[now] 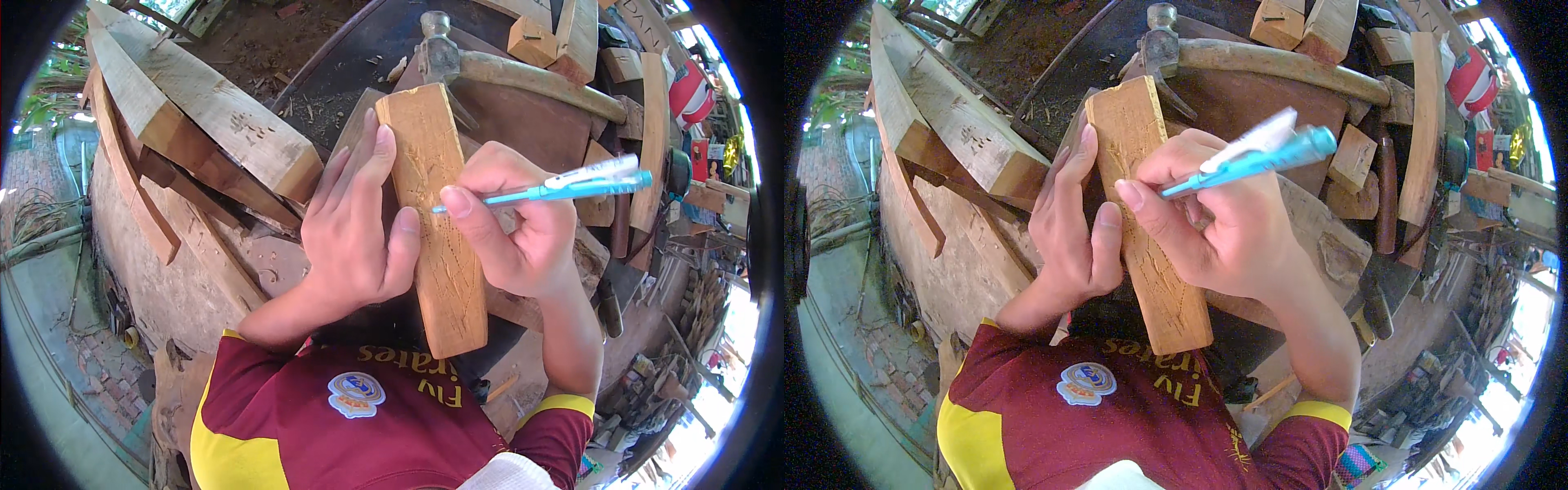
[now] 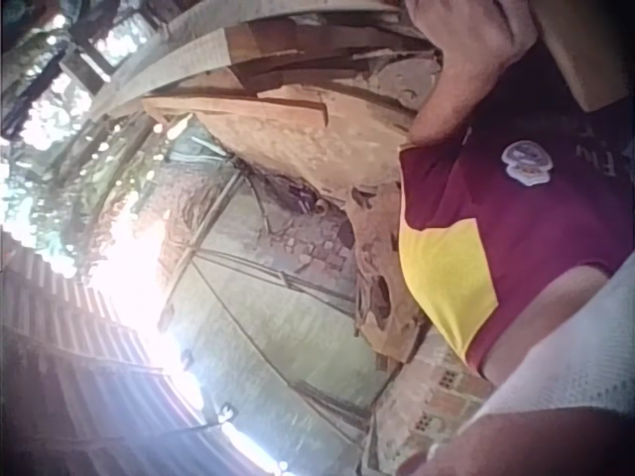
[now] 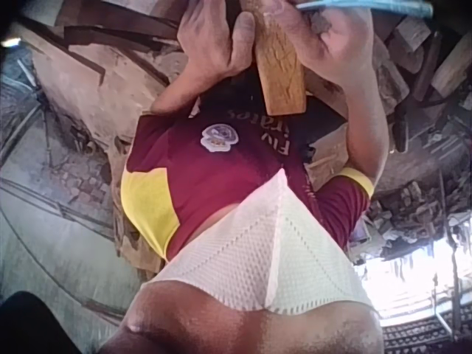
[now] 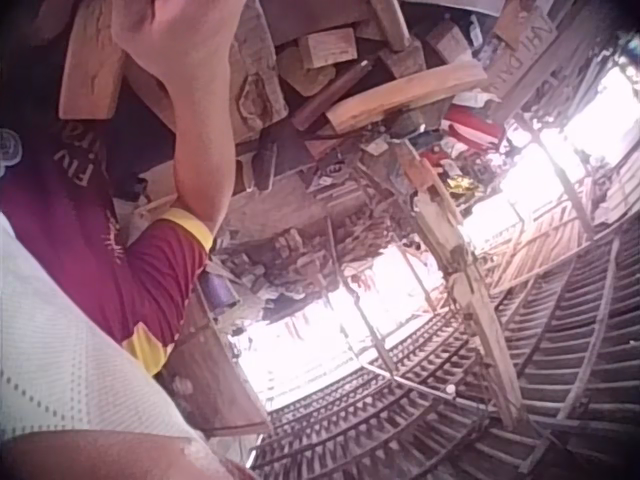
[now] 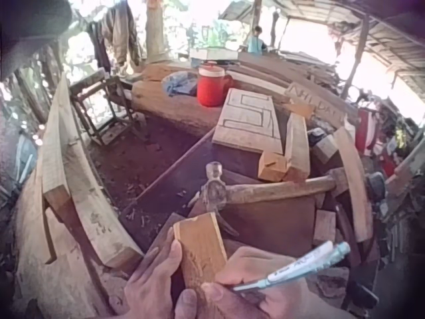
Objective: The person measures a wooden plank with a tape measure, then marks a design on a smaller wooden block with a pen. They then use a chisel and mallet to carve the marked design into the wood.
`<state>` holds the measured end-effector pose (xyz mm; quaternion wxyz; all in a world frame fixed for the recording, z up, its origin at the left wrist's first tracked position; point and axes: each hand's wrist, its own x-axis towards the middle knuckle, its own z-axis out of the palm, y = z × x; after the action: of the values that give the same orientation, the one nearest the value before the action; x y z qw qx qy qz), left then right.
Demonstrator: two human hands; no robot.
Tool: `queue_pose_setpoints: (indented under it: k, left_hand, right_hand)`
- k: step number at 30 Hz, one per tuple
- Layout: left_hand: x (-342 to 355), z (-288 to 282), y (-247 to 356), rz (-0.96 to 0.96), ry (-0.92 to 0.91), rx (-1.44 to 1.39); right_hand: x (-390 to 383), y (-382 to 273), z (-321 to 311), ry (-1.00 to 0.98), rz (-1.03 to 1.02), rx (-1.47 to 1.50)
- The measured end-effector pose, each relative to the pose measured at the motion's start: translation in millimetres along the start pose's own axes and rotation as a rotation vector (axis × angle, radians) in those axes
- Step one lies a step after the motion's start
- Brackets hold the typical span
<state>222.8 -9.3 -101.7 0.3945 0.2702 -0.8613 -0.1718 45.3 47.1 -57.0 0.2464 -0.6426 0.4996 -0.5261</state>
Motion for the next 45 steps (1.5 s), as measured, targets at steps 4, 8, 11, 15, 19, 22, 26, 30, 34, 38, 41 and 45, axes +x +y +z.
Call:
queue_pose_setpoints:
  k: [4, 8, 11, 15, 19, 22, 26, 30, 34, 38, 41, 45]
  left_hand:
    - [1, 0, 1, 0.000, -0.003, -0.008]
    - [1, -2, 3, -0.029, -0.015, -0.011]
    - [2, -1, 1, -0.010, -0.014, -0.017]
    - [1, 0, 0, -0.013, -0.008, -0.015]
    - [1, 0, 0, 0.001, -0.004, -0.013]
    - [1, -1, 0, -0.001, -0.008, -0.010]
    - [1, 0, 0, 0.002, -0.003, -0.014]
    - [3, 1, 0, -0.009, 0.029, -0.031]
    - [5, 1, 0, 0.000, 0.052, -0.005]
    - [4, 1, 0, -0.002, 0.046, -0.001]
    - [4, 2, -1, 0.004, 0.043, -0.009]
    - [4, 2, -2, 0.008, 0.038, -0.004]
  right_hand:
    - [-1, 1, 0, 0.014, 0.006, 0.024]
    - [0, 0, -1, -0.002, -0.008, -0.002]
    - [-1, 1, -2, 0.007, 0.000, 0.010]
    - [0, 1, -3, -0.011, -0.008, 0.014]
    - [-1, -1, -3, 0.013, 0.025, 0.021]
    - [0, -2, -4, 0.003, 0.027, 0.014]
    - [0, -4, -5, -0.003, 0.046, 0.014]
    - [0, -4, -7, -0.012, 0.059, 0.015]
    - [0, -7, -8, 0.041, 0.115, 0.048]
    - [-1, -10, -11, 0.074, 0.162, 0.018]
    - [-2, -7, -7, 0.136, 0.186, 0.053]
    - [-1, -6, -5, 0.158, 0.292, 0.100]
